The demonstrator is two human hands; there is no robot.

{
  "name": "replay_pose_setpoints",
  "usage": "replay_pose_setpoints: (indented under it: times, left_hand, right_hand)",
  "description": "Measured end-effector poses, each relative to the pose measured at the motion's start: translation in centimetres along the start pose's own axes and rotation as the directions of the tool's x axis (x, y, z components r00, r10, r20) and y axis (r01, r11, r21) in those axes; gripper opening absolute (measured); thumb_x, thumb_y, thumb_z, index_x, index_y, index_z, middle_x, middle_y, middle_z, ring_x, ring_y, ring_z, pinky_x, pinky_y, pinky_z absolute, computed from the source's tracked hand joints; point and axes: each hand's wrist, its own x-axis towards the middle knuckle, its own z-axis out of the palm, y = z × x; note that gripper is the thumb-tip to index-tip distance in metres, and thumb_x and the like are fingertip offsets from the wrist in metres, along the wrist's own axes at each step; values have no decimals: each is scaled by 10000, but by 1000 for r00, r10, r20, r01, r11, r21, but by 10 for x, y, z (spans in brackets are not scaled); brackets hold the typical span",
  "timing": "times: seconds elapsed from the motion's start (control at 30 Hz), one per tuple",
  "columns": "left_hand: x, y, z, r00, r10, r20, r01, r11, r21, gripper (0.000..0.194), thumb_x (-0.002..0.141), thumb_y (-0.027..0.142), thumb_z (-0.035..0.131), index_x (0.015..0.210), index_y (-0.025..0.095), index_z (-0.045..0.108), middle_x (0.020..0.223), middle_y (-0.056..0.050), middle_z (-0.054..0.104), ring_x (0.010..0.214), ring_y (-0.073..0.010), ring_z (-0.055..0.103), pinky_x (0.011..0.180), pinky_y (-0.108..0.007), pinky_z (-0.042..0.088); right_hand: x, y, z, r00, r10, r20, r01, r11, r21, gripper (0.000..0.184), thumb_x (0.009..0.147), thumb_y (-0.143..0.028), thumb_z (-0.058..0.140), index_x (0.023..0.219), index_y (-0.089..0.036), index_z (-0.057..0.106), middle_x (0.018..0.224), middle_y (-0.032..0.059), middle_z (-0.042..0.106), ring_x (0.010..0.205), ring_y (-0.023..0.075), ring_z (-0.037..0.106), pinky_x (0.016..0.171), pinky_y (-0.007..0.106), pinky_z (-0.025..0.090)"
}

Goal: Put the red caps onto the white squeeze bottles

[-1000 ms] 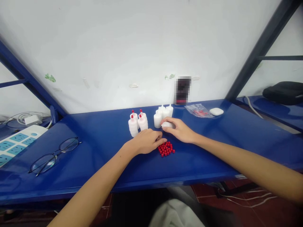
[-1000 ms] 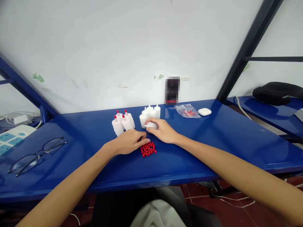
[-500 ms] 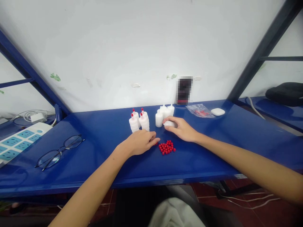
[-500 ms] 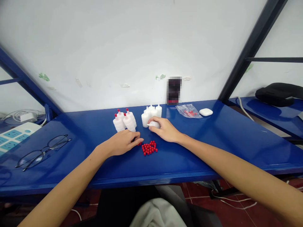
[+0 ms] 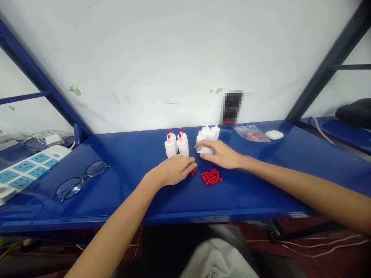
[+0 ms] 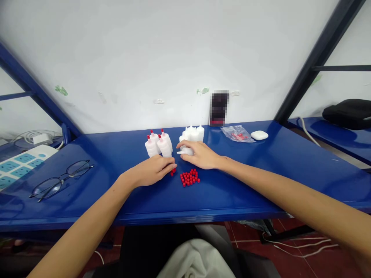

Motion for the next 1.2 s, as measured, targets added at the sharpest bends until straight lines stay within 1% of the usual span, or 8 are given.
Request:
replay_pose_setpoints:
  times: [0.17,0.37,0.57,0.77,0.9,0.97,1.07,1.2]
  left_hand:
    - [1,-2,2,1000,14,4,-14,1000,19,368,1049,388,317,818,188,520,674,-6,570,607,-160,551,611,-296,364]
    - [-1,-3,0,1000,0,-5,0,1000,-17,362,1050,391,301,822,198,505,652,9,524,588,-151,513,595,-293,348]
    - [-5,-6,-9,998,30,51,-23,991,-133,318,1051,371,274,1014,209,545,759,13,569,652,-136,528,634,-264,382]
    - [-6,-10,-9,998,41,57,-31,987,-157,290,1025,263,291,1152,215,548,790,8,595,678,-131,536,679,-258,410]
    - [-7,-5,-9,999,1,32,2,996,-92,305,986,205,296,1166,207,543,731,6,575,668,-155,538,663,-277,410]
    - [-7,-1,-9,1000,-14,9,14,999,-41,254,970,213,330,1103,197,546,724,-2,578,672,-170,544,645,-285,399]
    - [-6,6,-6,1000,4,-6,-3,999,54,192,977,305,391,928,192,539,703,-13,585,631,-172,543,596,-283,366]
    - [-1,9,1,999,31,-11,-27,963,268,321,1000,438,375,870,190,533,680,-36,603,613,-198,573,585,-300,355]
  right_hand:
    - [1,0,1,1000,19,-21,-20,1000,-24,258,888,-317,571,1093,-227,699,1107,47,732,1003,257,670,909,395,472]
    - [-9,1,-2,1000,19,-15,-19,1000,5,269,896,-344,580,1107,-228,702,1083,39,740,964,259,677,883,396,487]
    - [-12,0,-1,996,-58,-72,62,997,46,324,930,-330,535,1215,-230,650,1209,48,701,1090,264,653,962,409,472]
    - [-12,1,0,994,-79,-80,84,995,62,330,947,-343,516,1233,-234,639,1238,50,687,1144,260,634,1004,409,454]
    - [-13,1,0,994,-85,-64,88,995,46,320,946,-335,514,1222,-238,645,1231,48,690,1119,258,642,981,410,463]
    - [-13,1,0,994,-93,-58,95,995,35,313,946,-331,513,1210,-231,647,1217,49,696,1101,253,649,971,402,468]
    - [-13,1,0,994,-95,-53,97,995,22,305,944,-330,515,1195,-222,650,1188,49,706,1065,247,660,956,395,475]
    - [-13,2,1,994,-98,-46,99,995,25,293,944,-331,518,1182,-226,652,1188,45,707,1080,247,656,962,392,470]
